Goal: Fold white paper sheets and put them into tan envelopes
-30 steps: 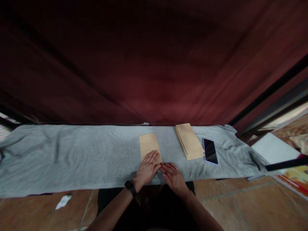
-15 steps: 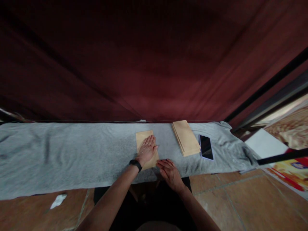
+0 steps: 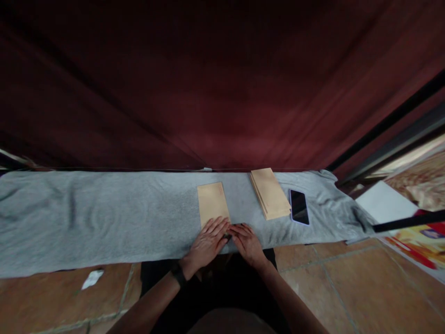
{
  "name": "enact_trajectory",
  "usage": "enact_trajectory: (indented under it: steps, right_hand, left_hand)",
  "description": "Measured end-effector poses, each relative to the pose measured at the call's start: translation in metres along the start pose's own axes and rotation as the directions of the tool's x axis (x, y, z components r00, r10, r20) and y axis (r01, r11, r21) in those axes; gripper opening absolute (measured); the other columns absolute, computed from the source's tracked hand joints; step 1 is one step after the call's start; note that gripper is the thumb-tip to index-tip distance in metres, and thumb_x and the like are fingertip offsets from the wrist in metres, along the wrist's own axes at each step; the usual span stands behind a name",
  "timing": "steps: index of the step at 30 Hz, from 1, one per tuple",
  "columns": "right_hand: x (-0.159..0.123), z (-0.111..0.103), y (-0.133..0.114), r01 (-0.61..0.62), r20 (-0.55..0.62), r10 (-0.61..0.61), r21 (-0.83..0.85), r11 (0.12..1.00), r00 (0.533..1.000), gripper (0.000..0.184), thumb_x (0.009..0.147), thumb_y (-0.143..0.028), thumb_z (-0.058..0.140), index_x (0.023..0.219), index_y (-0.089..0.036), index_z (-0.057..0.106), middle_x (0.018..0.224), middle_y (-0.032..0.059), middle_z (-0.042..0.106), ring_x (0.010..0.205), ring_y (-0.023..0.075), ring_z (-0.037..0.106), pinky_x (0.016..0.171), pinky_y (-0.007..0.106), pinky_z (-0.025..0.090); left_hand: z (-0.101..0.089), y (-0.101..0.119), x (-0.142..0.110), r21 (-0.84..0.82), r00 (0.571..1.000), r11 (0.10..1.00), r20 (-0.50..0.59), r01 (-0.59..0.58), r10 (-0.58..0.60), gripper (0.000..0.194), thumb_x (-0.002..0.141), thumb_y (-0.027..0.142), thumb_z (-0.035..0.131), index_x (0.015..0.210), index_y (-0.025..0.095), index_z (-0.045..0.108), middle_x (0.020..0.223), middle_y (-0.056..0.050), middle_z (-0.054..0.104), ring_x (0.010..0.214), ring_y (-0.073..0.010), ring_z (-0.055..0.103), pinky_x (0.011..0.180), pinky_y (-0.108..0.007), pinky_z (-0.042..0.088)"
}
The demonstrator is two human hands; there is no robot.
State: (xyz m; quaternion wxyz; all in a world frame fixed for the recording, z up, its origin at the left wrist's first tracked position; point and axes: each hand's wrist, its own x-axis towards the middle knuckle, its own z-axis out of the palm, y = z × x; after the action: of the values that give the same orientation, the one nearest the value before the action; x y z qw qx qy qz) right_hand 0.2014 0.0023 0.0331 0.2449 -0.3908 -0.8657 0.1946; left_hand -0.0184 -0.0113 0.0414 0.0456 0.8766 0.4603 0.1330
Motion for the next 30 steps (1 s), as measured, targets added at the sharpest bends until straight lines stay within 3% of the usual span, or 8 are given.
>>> enact_trajectory:
  steps: [7,12,17,24,27,30]
  right_hand:
    - [-0.001,-0.002,-0.003,0.004,-0.007,-0.004,-0.014,1.000,1.000,0.039,0.105,-0.029,0.036,0.137,-0.027,0.059,0.135,0.0043,0.064,0.126,0.0198,0.057,0.114,0.046,0.039]
    - [-0.004,0.002,0.000,0.012,-0.022,-0.012,-0.027,1.000,1.000,0.039,0.105,-0.028,0.035,0.133,-0.024,0.062,0.133,0.0061,0.065,0.127,0.0214,0.057,0.114,0.047,0.038]
    - [-0.006,0.005,0.003,0.038,-0.015,-0.039,-0.034,0.999,0.999,0.039,0.105,-0.029,0.035,0.134,-0.024,0.061,0.134,0.0062,0.065,0.127,0.0216,0.057,0.114,0.047,0.038]
    - [-0.008,0.009,0.007,0.059,-0.018,-0.060,-0.044,0.997,0.998,0.041,0.105,-0.030,0.034,0.137,-0.024,0.059,0.135,0.0071,0.064,0.128,0.0222,0.057,0.114,0.048,0.038]
    - [-0.008,0.009,0.008,0.066,-0.018,-0.067,-0.052,0.997,0.998,0.042,0.105,-0.031,0.033,0.137,-0.025,0.059,0.135,0.0072,0.064,0.128,0.0224,0.057,0.114,0.048,0.038]
    - [-0.008,0.010,0.008,0.069,-0.021,-0.071,-0.062,0.996,0.997,0.042,0.105,-0.031,0.033,0.138,-0.025,0.058,0.135,0.0070,0.064,0.127,0.0222,0.057,0.114,0.048,0.038]
  left_hand:
    - [-0.012,-0.001,-0.017,-0.057,0.998,0.998,0.048,-0.031,0.034,0.051,0.102,0.035,0.043,0.152,0.023,0.038,0.155,-0.005,0.044,0.146,-0.0171,0.035,0.121,-0.038,0.029]
    - [-0.015,-0.010,-0.017,-0.086,0.997,0.996,0.083,0.005,0.002,0.042,0.101,0.024,0.042,0.142,0.025,0.051,0.148,-0.004,0.053,0.139,-0.0156,0.046,0.118,-0.034,0.033]
    - [-0.022,-0.014,-0.013,-0.065,0.991,0.998,0.128,-0.015,0.023,0.052,0.096,0.009,0.039,0.142,0.031,0.050,0.150,0.001,0.052,0.140,-0.0136,0.045,0.117,-0.031,0.033]
    - [-0.019,-0.004,-0.011,0.047,0.995,0.997,0.081,-0.068,0.064,0.045,0.091,0.006,0.039,0.129,0.016,0.061,0.140,-0.012,0.060,0.137,-0.0214,0.049,0.115,-0.033,0.034]
    - [-0.020,-0.002,-0.011,-0.004,0.996,1.000,0.086,-0.028,0.028,0.051,0.089,0.005,0.038,0.132,0.023,0.060,0.144,-0.006,0.058,0.139,-0.0191,0.047,0.116,-0.033,0.034]
    - [-0.022,-0.001,-0.011,-0.085,0.983,0.994,0.176,0.069,-0.053,0.058,0.087,0.006,0.039,0.136,0.032,0.055,0.150,0.004,0.051,0.143,-0.0168,0.041,0.118,-0.035,0.032]
